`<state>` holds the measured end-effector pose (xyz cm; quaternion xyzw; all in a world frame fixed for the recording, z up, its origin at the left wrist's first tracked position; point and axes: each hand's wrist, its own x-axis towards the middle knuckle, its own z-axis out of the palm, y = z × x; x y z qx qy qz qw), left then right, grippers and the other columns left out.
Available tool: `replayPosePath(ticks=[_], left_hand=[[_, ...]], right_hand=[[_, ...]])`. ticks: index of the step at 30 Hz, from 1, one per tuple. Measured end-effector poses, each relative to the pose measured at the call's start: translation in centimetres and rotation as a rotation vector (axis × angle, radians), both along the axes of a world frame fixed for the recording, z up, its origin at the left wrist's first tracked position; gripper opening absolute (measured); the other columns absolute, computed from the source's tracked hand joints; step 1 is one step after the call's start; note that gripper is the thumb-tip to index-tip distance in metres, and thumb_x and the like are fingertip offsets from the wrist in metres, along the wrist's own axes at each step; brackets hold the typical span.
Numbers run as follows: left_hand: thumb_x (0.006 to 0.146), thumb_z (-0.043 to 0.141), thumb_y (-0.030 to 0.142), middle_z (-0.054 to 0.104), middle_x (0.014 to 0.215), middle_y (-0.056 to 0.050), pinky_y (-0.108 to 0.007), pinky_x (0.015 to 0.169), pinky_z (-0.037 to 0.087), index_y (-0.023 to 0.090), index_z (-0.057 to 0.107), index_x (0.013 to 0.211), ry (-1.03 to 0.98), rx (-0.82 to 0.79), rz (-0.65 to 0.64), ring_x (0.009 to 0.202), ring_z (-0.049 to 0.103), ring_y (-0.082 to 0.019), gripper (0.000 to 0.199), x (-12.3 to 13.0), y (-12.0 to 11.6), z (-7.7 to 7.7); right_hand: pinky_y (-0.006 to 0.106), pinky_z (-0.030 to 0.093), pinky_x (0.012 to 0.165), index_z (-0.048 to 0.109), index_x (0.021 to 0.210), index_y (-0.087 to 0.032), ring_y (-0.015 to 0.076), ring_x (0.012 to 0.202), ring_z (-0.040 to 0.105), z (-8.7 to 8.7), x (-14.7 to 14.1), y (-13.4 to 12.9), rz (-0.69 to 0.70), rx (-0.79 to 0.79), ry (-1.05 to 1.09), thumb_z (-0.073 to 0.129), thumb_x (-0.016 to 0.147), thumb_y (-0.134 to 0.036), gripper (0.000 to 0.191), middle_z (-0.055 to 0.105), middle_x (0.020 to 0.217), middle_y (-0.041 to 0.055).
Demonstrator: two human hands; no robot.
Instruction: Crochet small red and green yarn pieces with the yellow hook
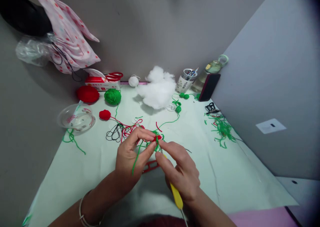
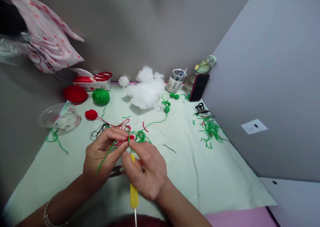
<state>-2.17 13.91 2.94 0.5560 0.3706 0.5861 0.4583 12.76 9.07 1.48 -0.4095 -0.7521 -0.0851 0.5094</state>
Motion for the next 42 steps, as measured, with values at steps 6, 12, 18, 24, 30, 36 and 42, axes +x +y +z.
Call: replayPosePath(ticks=[6,12,18,24,30,36,42], left_hand=[[0.082,0.078,0.007,0.07,0.084,0.002,-0.027,0.078,0.057,0.024,0.068,0.082,-0.073,-0.111,-0.083,0.082,0.069,-0.015,0.02,-0.3,-0.2,0.7],[0.087,0.077,0.008,0.074,0.092,0.001,-0.031,0.091,0.052,0.026,0.072,0.095,0.108,0.019,0.03,0.093,0.068,-0.017,0.02,-0.7,-0.1,-0.3],[0.082,0.076,0.007,0.073,0.085,0.005,-0.022,0.078,0.056,0.025,0.069,0.09,0.062,-0.061,-0.003,0.082,0.07,-0.012,0.021,-0.3,-0.2,0.5],[0.082,0.076,0.007,0.073,0.084,0.006,-0.02,0.078,0.056,0.025,0.069,0.091,0.113,-0.028,-0.052,0.081,0.07,-0.011,0.021,-0.3,-0.3,0.5],[0.089,0.075,0.014,0.077,0.089,0.0,-0.024,0.08,0.057,0.022,0.075,0.094,0.278,0.206,-0.088,0.084,0.072,-0.014,0.01,-0.9,0.5,-0.2],[0.091,0.08,0.027,0.079,0.128,-0.01,-0.036,0.108,0.054,0.023,0.081,0.121,0.198,0.031,-0.109,0.123,0.07,-0.024,0.031,-0.6,0.3,-0.3],[0.081,0.091,0.032,0.077,0.098,0.001,-0.024,0.086,0.06,0.035,0.083,0.12,-0.206,-0.484,-0.24,0.095,0.073,-0.015,0.039,-0.2,-0.3,0.0]], right_hand=[[0.033,0.068,0.069,0.078,0.114,-0.029,0.0183,0.083,0.079,0.8,0.3,0.8,0.267,-0.304,0.562,0.058,0.105,-0.016,0.026,0.082,0.11,0.0069],[0.034,0.069,0.077,0.077,0.116,-0.025,0.0214,0.097,0.08,0.6,0.2,0.6,0.142,-0.216,0.331,0.059,0.102,-0.008,0.029,0.082,0.113,0.0101],[0.034,0.069,0.087,0.073,0.129,-0.023,0.0219,0.106,0.078,-0.1,0.5,-0.1,-0.025,0.023,-0.092,0.063,0.098,-0.005,0.038,0.08,0.119,0.0104],[0.034,0.069,0.079,0.071,0.139,-0.031,0.0214,0.104,0.077,-0.9,0.7,0.0,0.017,-0.082,0.135,0.064,0.098,-0.004,0.049,0.077,0.12,0.0077],[0.036,0.069,0.078,0.07,0.139,-0.034,0.0231,0.104,0.078,-1.7,0.6,0.1,-0.01,-0.037,0.15,0.071,0.097,-0.009,0.049,0.078,0.122,0.0073],[0.036,0.069,0.077,0.07,0.139,-0.033,0.0225,0.105,0.077,-1.4,0.6,0.1,-0.006,-0.026,0.159,0.067,0.098,-0.007,0.048,0.078,0.121,0.0074],[0.035,0.069,0.078,0.071,0.138,-0.03,0.0218,0.106,0.076,-1.2,0.4,0.0,0.002,-0.034,0.159,0.065,0.099,-0.005,0.047,0.077,0.121,0.0073]])
